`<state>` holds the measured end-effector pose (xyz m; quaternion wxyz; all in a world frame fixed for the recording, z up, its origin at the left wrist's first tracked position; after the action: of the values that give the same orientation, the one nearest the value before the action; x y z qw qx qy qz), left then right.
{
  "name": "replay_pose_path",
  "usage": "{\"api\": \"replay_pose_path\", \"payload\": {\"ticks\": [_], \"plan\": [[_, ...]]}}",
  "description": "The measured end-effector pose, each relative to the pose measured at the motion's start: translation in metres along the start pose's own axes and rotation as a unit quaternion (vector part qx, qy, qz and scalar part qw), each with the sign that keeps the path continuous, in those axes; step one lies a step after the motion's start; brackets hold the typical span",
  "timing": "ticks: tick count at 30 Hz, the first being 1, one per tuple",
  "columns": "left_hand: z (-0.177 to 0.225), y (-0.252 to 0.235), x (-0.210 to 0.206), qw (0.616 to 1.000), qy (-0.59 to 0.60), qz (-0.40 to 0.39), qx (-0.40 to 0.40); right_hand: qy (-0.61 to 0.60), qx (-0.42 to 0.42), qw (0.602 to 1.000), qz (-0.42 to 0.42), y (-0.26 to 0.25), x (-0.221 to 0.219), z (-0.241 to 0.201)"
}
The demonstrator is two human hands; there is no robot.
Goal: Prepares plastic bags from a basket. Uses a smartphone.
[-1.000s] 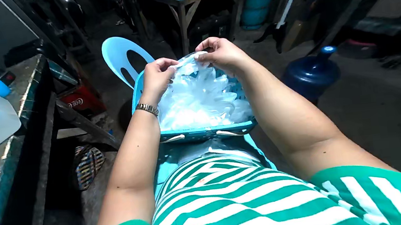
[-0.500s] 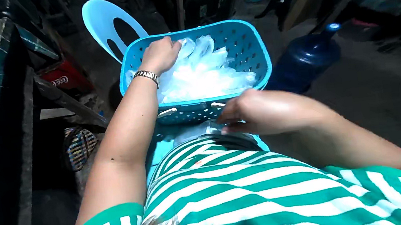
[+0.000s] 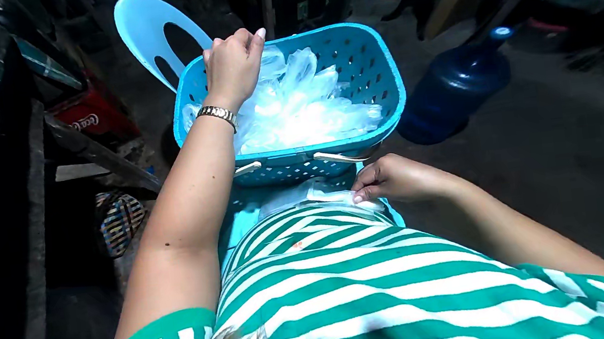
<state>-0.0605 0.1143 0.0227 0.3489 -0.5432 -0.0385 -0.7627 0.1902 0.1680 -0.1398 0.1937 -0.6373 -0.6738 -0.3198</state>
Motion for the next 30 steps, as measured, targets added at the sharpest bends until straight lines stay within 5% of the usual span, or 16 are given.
{"api": "replay_pose_path", "payload": {"ticks": [11, 22, 26, 30], "plan": [[0.001, 0.001, 0.001, 1.000, 0.006, 0.010, -0.004, 0.114, 0.053, 0.974, 0.190, 0.014, 0.015, -0.027], [0.031, 0.014, 0.016, 0.975, -0.068, 0.149, -0.150, 0.254, 0.272, 0.840, 0.395, 0.040, 0.017, -0.097], [0.038, 0.020, 0.019, 0.962, 0.049, 0.160, -0.217, 0.224, 0.315, 0.833, 0.396, 0.036, 0.032, -0.131], [0.038, 0.018, 0.005, 0.923, 0.338, -0.006, -0.186, 0.220, 0.317, 0.845, 0.371, 0.012, 0.073, -0.171]]}}
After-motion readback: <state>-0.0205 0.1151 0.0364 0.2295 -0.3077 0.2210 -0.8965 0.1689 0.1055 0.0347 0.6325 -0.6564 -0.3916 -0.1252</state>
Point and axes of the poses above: each hand's wrist, its own y-axis away from the middle knuckle, its own x-axis out of the back of the hand, z = x × y, the point moved 9 cm from there along -y, towards the middle knuckle, and after that the axes turned 1 degree about -y, right-handed, at the moved point
